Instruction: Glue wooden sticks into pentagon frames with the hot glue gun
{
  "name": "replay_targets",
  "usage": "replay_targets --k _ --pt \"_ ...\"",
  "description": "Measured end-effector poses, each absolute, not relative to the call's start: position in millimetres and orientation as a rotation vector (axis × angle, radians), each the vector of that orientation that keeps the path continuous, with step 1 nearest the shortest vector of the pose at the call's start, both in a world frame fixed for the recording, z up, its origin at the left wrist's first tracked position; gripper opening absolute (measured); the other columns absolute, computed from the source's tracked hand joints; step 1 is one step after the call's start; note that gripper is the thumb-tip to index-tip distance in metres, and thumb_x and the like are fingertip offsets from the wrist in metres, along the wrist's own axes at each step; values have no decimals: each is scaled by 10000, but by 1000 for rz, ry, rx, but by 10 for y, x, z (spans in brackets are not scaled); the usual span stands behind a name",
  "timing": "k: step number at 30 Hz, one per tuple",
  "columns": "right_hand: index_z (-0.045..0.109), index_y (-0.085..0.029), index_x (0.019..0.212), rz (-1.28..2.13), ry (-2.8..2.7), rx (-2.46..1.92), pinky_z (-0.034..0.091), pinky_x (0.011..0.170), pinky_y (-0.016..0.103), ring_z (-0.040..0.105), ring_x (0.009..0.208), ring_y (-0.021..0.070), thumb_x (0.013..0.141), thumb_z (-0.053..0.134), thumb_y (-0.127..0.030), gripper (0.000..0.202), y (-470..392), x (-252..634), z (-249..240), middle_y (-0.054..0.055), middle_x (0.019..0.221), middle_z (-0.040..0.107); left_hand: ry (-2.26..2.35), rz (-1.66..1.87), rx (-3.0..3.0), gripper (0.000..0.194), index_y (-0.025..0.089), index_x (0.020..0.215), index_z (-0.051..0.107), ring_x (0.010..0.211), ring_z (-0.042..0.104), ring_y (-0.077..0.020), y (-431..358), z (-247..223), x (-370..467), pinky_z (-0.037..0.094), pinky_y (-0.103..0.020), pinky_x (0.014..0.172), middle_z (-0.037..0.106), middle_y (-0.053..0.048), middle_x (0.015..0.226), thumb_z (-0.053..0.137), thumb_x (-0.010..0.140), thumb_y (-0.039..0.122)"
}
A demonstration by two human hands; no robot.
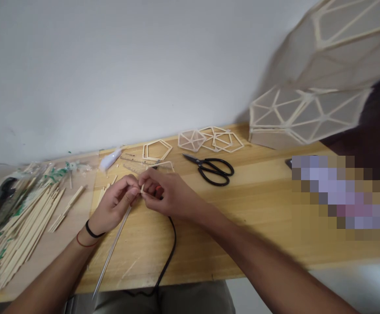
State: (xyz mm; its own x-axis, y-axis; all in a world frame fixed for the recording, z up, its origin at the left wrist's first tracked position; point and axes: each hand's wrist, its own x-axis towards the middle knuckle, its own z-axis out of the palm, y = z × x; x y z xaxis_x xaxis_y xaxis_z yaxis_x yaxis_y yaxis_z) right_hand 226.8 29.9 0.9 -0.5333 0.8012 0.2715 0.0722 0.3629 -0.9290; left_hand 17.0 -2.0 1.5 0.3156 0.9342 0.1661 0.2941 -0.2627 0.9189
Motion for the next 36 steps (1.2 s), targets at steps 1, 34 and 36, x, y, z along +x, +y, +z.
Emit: replay_targets --k 1,34,36 --pt "618 -227 1019 1225 -1867 -763 515 600 206 645 664 111 869 672 -179 166 300 2270 11 -15 797 693 1119 972 1734 360 205 901 607 700 495 -153 -19 15 170 402 -301 673 562 -4 801 568 1075 517" --pt "647 -249 1135 1569 -1223 -612 664 673 331 769 742 169 931 803 -501 360 653 2538 32 45 1041 800 1413 1395 1480 568 200 670 564 516 434 -107 187 -49 -7 369 -261 525 516 34 562 692 946 680" --pt "660 -240 1095 1583 -1198 -608 663 676 328 766 726 161 923 819 -494 346 662 2529 17 44 1034 806 1355 1383 1436 495 192 727 628 514 484 -106 193 -54 3 408 -248 527 578 32 575 785 890 633"
